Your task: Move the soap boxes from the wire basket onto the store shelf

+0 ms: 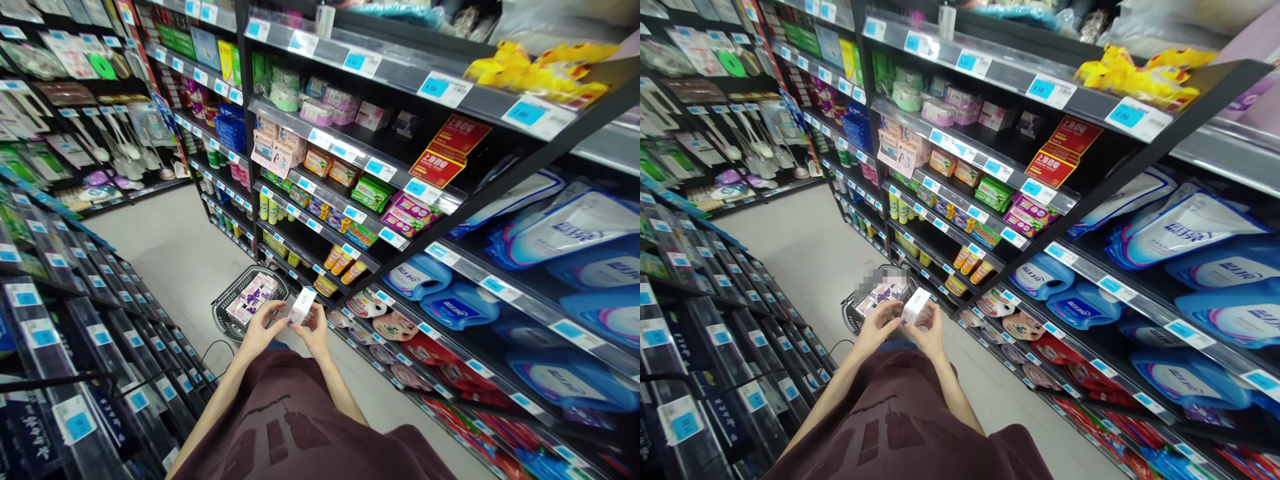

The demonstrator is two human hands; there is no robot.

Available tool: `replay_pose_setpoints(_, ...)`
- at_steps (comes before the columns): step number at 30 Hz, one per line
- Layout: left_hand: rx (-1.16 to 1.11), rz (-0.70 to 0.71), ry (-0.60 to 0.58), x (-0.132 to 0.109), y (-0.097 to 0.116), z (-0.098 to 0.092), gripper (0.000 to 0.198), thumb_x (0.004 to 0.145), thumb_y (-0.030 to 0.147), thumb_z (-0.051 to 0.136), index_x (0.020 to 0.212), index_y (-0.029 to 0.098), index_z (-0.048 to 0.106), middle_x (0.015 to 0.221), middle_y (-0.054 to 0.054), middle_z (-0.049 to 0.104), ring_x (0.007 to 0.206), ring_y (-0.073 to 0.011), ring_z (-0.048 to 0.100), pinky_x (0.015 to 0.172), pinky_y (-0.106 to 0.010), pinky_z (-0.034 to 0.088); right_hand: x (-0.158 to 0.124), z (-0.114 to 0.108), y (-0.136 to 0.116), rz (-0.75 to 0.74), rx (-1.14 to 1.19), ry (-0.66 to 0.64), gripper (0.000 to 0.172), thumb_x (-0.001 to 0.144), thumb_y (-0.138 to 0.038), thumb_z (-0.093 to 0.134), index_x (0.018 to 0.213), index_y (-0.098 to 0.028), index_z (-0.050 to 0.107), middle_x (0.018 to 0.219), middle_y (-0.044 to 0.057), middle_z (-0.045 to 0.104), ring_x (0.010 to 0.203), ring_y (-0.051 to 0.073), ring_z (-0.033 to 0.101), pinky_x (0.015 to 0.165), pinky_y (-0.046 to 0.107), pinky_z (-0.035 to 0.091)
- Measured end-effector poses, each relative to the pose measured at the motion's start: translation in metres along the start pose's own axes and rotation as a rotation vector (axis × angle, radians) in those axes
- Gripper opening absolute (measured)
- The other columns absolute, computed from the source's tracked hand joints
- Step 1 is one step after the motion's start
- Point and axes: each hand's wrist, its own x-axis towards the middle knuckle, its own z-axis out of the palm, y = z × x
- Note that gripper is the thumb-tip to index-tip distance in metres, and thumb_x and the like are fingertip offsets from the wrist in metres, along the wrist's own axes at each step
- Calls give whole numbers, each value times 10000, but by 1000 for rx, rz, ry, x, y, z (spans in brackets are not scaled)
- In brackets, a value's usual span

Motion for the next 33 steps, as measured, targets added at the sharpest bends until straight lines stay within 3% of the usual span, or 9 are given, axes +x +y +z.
replay_pose_setpoints(9, -172, 18, 35, 0, -4, 1, 539, 751, 338, 837, 1225, 193, 627, 1221, -130, 669, 1162, -295, 639, 1003, -441, 521, -3, 2, -6, -34, -161, -59, 648, 629, -362, 886, 1176, -254, 554, 1253, 83, 635, 977, 248, 687, 749, 346, 572)
replay_pose_setpoints(33, -104, 42, 80, 1, 4, 1, 426, 783, 367, 805, 1131, 177, 651, 1110, -105, 678, 1028, -247, 660, 897, -369, 532, -2, 0, -3, -11, -163, -39, 663, 609, -326, 903, 1183, -245, 582, 1168, 67, 677, 937, 234, 683, 766, 344, 559)
